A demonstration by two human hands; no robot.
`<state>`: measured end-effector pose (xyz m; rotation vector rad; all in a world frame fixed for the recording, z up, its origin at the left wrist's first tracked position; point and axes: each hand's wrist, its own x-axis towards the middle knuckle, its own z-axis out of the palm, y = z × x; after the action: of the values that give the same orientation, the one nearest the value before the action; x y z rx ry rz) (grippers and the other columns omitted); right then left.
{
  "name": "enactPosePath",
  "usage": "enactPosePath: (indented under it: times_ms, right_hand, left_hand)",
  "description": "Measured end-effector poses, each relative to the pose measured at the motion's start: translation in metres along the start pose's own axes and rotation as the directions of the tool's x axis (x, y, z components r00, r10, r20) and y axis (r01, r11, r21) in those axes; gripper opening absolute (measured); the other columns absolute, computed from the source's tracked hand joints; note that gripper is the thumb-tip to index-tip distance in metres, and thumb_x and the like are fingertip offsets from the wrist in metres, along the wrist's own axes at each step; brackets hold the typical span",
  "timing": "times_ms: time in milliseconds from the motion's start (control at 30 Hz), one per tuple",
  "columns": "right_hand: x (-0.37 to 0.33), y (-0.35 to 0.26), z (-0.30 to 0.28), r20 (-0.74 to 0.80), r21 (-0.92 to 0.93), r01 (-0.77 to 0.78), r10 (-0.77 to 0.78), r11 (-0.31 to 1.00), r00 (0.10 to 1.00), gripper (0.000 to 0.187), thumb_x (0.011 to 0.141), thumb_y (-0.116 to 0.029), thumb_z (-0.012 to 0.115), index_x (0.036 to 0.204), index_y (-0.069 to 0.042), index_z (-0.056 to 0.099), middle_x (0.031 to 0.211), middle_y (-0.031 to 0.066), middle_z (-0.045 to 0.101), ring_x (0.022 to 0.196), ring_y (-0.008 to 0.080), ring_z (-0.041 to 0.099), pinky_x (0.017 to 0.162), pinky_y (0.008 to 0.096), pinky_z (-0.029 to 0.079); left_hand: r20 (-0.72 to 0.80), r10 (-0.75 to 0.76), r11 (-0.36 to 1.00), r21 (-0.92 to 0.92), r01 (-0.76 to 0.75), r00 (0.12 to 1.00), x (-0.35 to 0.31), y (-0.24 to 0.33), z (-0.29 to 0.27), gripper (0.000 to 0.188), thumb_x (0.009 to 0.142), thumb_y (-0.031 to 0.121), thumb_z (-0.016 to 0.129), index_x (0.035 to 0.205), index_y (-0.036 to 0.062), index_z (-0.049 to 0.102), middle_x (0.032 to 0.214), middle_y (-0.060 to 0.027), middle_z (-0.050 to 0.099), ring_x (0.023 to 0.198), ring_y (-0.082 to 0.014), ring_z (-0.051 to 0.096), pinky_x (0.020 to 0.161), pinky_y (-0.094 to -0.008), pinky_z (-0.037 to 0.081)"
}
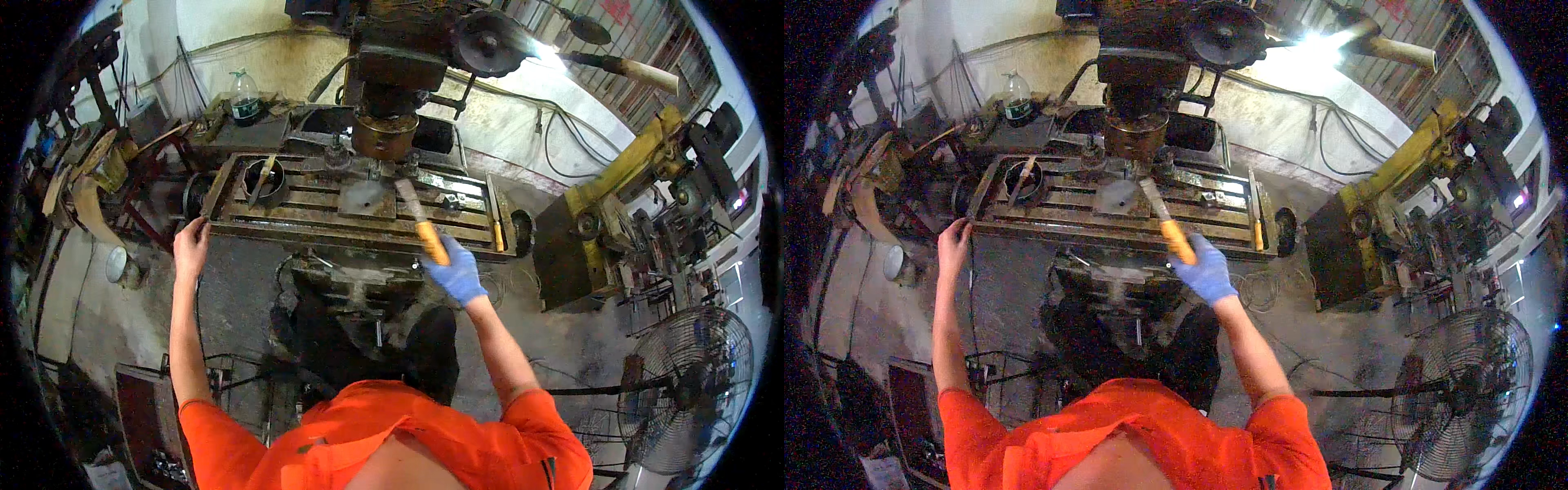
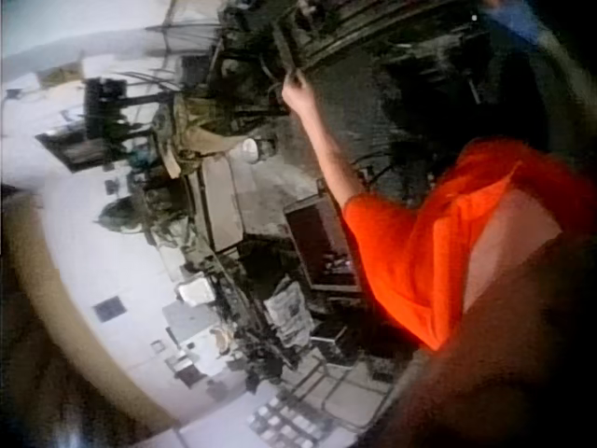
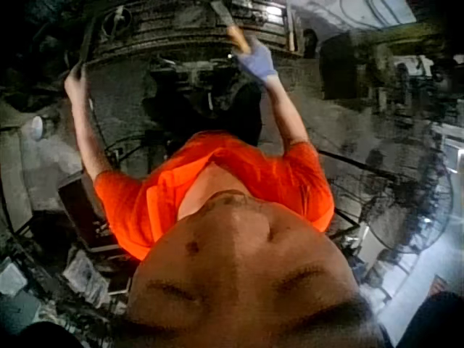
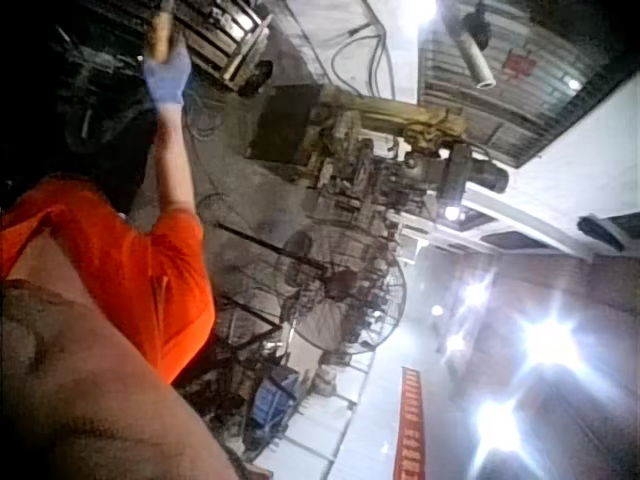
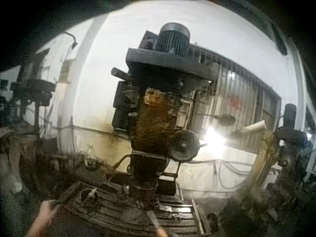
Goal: The person cleans metal parts at a milling machine station. They use a brush and a compressed air nozzle to remove shavings from a small metal workpiece and then place the cleaned items into a bin.
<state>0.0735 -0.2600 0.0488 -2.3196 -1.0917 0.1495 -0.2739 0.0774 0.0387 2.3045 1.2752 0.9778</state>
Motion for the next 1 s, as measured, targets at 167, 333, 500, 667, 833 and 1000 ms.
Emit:
enactPosePath:
  times_ms: [167, 333, 500, 667, 833, 1000]
  right_hand:
    - [0.059, -0.050, 0.020, 0.333, -0.484, 0.059, 0.121, 0.873, 0.935, 0.045, 0.072, -0.044, 0.055, 0.091, -0.004, 0.064, 0.093, 0.0191, 0.062, 0.086, 0.0318, 0.061, 0.076, 0.0388, 0.047]
    - [0.150, -0.067, 0.051, 0.209, -0.407, -0.121, 0.221, 0.906, 0.953, 0.038, 0.071, -0.033, 0.053, 0.094, -0.005, 0.064, 0.099, 0.0169, 0.062, 0.094, 0.0312, 0.059, 0.080, 0.0366, 0.047]
    - [0.151, -0.065, 0.059, 0.216, -0.372, -0.131, 0.224, 0.919, 0.950, 0.042, 0.070, -0.036, 0.052, 0.091, -0.002, 0.064, 0.095, 0.0213, 0.061, 0.091, 0.0346, 0.059, 0.077, 0.0389, 0.047]
    - [0.082, -0.066, 0.031, 0.369, -0.365, 0.102, 0.043, 0.926, 0.928, 0.048, 0.074, -0.043, 0.055, 0.088, 0.002, 0.062, 0.082, 0.0220, 0.063, 0.080, 0.0331, 0.061, 0.069, 0.0408, 0.046]
    - [0.019, 0.010, 0.001, 0.543, -0.034, 0.089, -0.056, 0.995, 0.838, 0.023, 0.075, -0.022, 0.066, 0.081, 0.000, 0.060, 0.066, -0.0010, 0.054, 0.058, 0.0073, 0.044, 0.049, 0.0250, 0.034]
    - [0.007, 0.026, 0.009, 0.528, 0.119, -0.054, -0.017, 0.991, 0.849, 0.018, 0.074, -0.008, 0.065, 0.088, 0.000, 0.058, 0.069, -0.0026, 0.053, 0.062, 0.0101, 0.044, 0.058, 0.0266, 0.039]
  left_hand:
    - [-0.044, -0.016, 0.994, -0.106, 0.011, 0.999, -0.027, -0.022, -0.017, 0.028, 0.083, 0.019, 0.057, 0.100, -0.0027, 0.060, 0.082, -0.0168, 0.064, 0.076, -0.0249, 0.064, 0.068, -0.0318, 0.047]
    - [0.036, 0.033, 0.999, -0.035, -0.032, 0.999, -0.027, 0.003, -0.032, 0.031, 0.082, 0.022, 0.058, 0.102, -0.0006, 0.059, 0.081, -0.0177, 0.063, 0.068, -0.0260, 0.062, 0.064, -0.0331, 0.046]
    - [0.035, -0.041, 0.995, 0.087, 0.038, 0.999, -0.061, -0.020, -0.079, 0.030, 0.081, 0.022, 0.058, 0.102, 0.0008, 0.059, 0.084, -0.0182, 0.063, 0.066, -0.0259, 0.061, 0.063, -0.0341, 0.046]
    - [-0.137, -0.405, 0.888, 0.177, 0.425, 0.904, -0.164, -0.128, -0.155, 0.026, 0.080, 0.019, 0.058, 0.096, -0.0018, 0.060, 0.061, -0.0162, 0.050, 0.053, -0.0215, 0.044, 0.055, -0.0342, 0.039]
    - [-0.426, -0.605, 0.796, -0.300, 0.525, 0.673, -0.277, -0.176, -0.236, 0.033, 0.074, 0.003, 0.055, 0.106, -0.0039, 0.057, 0.077, -0.0083, 0.062, 0.066, -0.0112, 0.054, 0.059, -0.0258, 0.043]
    - [-0.201, -0.817, 0.556, -0.025, 0.831, 0.541, -0.405, -0.211, -0.252, 0.049, 0.064, 0.002, 0.057, 0.113, -0.0044, 0.053, 0.084, -0.0125, 0.062, 0.070, -0.0170, 0.058, 0.064, -0.0283, 0.045]
